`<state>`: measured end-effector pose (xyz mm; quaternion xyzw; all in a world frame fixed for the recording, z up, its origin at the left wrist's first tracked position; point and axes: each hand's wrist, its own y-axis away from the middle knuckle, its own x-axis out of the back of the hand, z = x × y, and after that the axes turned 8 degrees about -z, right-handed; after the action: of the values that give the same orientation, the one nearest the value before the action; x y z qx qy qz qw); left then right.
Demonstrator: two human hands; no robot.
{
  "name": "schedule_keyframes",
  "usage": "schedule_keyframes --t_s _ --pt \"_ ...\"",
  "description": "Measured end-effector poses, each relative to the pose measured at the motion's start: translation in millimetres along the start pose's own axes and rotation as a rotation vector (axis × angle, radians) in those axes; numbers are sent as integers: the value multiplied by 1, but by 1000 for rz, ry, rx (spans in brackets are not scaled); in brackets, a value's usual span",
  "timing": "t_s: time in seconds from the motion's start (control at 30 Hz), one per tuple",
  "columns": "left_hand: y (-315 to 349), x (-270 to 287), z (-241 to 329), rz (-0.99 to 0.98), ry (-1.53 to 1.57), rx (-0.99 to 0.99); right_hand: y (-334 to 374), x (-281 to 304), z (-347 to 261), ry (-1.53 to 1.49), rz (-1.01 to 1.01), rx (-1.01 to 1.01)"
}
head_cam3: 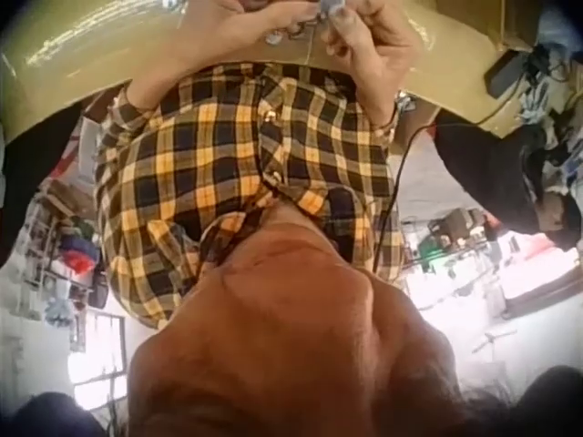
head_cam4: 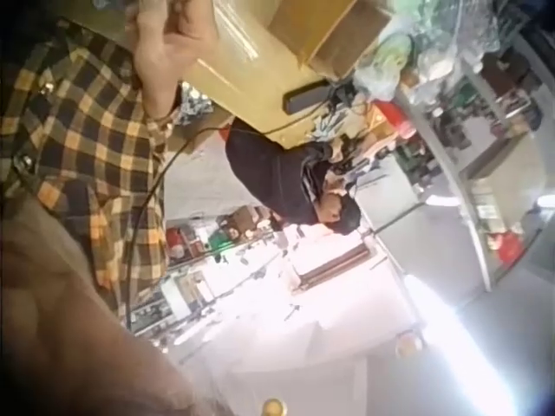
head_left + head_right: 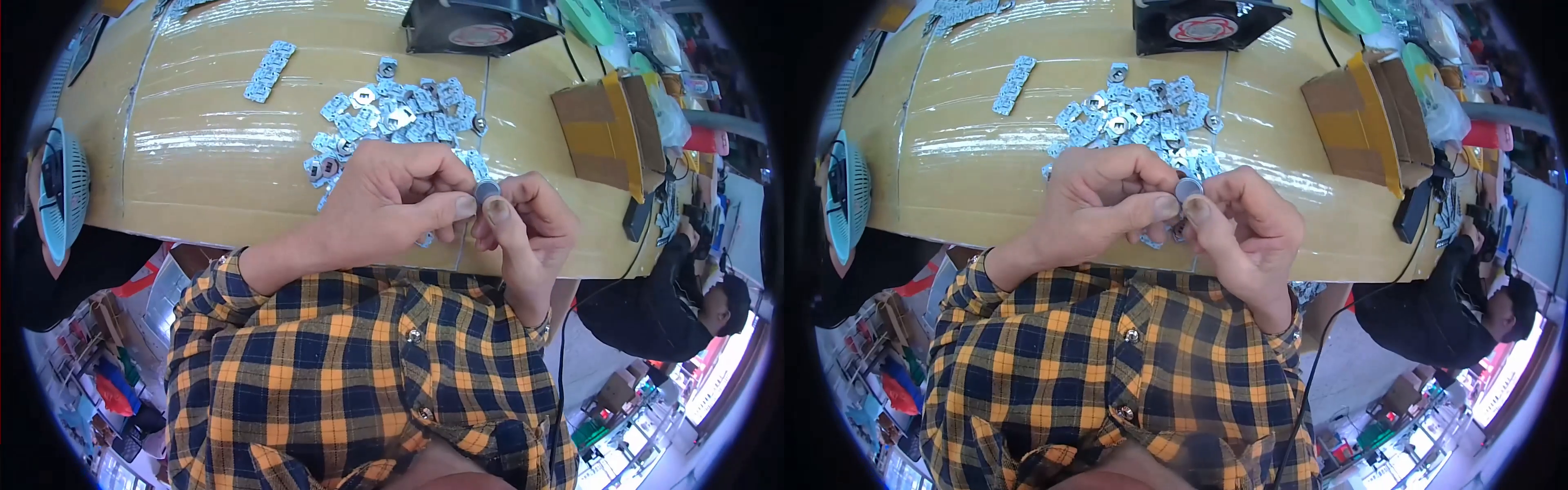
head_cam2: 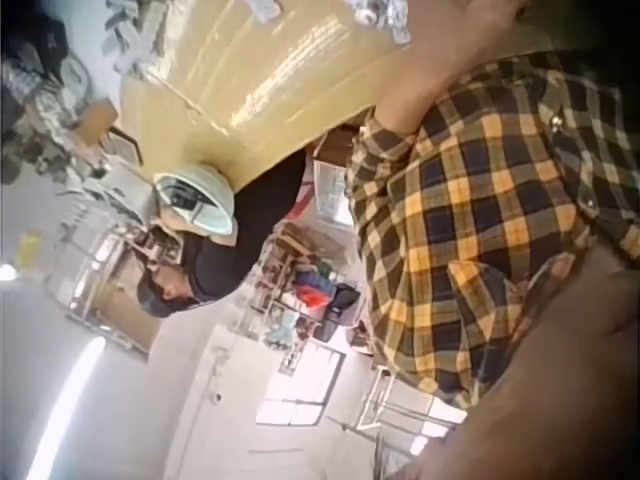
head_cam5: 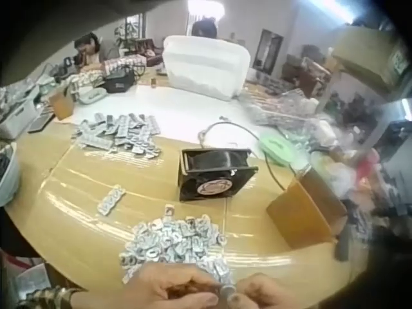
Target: Sorting and inspecting small metal electronic components at a factory workbench and placing them into a cardboard box.
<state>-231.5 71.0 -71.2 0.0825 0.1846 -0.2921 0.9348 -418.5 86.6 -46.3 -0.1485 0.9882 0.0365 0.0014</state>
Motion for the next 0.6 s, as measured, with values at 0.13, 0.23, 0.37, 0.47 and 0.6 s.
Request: schedule_keyframes --t_s 0.13,0.23,0.37,0.47,0.6 --pt "8 15 3 25 81 -51 -18 -11 -2 92 -36 1" --pt "12 26 7 102 -15 -163 -32 -13 -3 478 -90 215" --pt "18 39 15 142 -706 -545 -53 -23 -17 534 -232 429" --pt "14 38 16 201 -825 -614 -60 -20 -26 515 -287 441" --pt "22 63 28 304 -1198 -530 -66 -6 -29 522 -313 392"
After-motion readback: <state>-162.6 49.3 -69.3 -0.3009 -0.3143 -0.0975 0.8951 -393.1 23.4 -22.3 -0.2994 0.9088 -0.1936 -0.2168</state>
